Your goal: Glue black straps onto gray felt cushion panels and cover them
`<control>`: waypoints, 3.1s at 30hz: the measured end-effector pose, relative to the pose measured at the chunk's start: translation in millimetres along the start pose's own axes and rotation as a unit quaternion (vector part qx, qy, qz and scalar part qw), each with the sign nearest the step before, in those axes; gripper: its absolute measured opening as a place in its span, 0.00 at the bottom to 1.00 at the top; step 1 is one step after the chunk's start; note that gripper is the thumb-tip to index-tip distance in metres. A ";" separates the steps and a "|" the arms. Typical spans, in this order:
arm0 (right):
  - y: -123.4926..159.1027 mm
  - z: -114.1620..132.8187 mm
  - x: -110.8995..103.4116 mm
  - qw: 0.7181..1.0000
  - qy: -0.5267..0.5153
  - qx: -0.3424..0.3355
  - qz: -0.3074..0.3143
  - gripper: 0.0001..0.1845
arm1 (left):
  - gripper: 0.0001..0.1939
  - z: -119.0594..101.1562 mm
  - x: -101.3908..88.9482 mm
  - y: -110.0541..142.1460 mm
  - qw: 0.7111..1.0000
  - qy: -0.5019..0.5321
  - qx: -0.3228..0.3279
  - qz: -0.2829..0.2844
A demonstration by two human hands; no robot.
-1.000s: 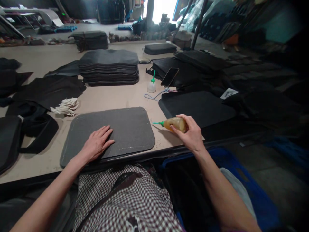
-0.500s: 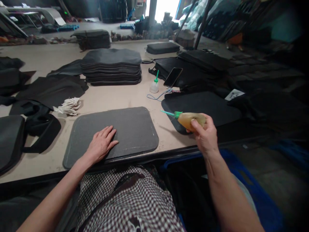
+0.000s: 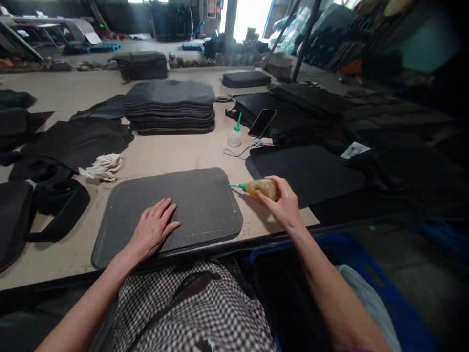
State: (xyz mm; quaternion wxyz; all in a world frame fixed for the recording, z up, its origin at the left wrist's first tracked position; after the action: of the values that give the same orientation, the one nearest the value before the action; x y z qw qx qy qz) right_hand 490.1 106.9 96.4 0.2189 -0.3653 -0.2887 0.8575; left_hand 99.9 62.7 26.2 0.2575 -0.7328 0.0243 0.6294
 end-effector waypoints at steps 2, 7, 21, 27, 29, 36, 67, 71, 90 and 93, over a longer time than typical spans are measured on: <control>-0.4 -0.4 -4.8 1.000 0.019 -0.009 -0.018 0.22 | 0.31 0.1 0.1 -0.1 1.000 0.001 0.000 -0.003; 6.5 -16.5 -15.1 0.995 -0.048 0.069 -0.059 0.26 | 0.32 0.4 1.3 0.3 1.000 -0.003 0.000 0.003; 37.3 -11.2 -26.3 0.991 -0.083 0.109 0.000 0.28 | 0.31 1.4 1.3 0.4 1.000 0.010 -0.008 -0.002; 30.1 1.5 -8.6 0.997 -0.049 0.047 0.025 0.24 | 0.31 0.9 0.6 0.6 1.000 0.000 -0.006 0.002; 29.6 1.8 -11.5 0.998 -0.041 0.037 0.027 0.23 | 0.32 0.4 0.3 0.3 1.000 -0.002 -0.004 0.003; 33.4 1.2 -23.5 0.997 -0.054 0.058 0.011 0.24 | 0.32 0.7 1.9 0.1 1.000 -0.010 0.001 0.002; 90.4 -47.5 -65.4 0.804 -0.352 0.464 -0.118 0.28 | 0.32 -1.3 -10.6 1.7 0.993 0.098 -0.057 -0.017; 75.7 -47.9 -13.1 0.722 -0.471 0.503 -0.063 0.26 | 0.32 6.1 -18.8 -0.7 0.979 0.161 -0.120 -0.035; -62.2 -79.5 118.7 0.949 -0.062 0.309 -0.001 0.40 | 0.22 219.7 -115.8 55.4 0.915 -0.223 -0.317 -0.110; -65.6 -101.3 134.5 0.959 0.087 0.259 0.073 0.43 | 0.19 243.5 -114.0 75.4 0.902 -0.235 -0.354 -0.069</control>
State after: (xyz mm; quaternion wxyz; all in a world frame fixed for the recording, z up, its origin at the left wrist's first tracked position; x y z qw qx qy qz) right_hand 491.4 268.1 14.7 0.2671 -0.3894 -0.0096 0.8815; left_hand -172.3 63.8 88.3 0.0221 -0.6065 -0.3125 0.7308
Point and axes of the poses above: each hand's wrist, its own y-axis away from the middle knuckle, its own x-axis out of the palm, z = x × y, the point moved 8 cm from there along -y, towards the middle knuckle, and after that the axes turned 14 degrees about -z, right-handed, at the moved point
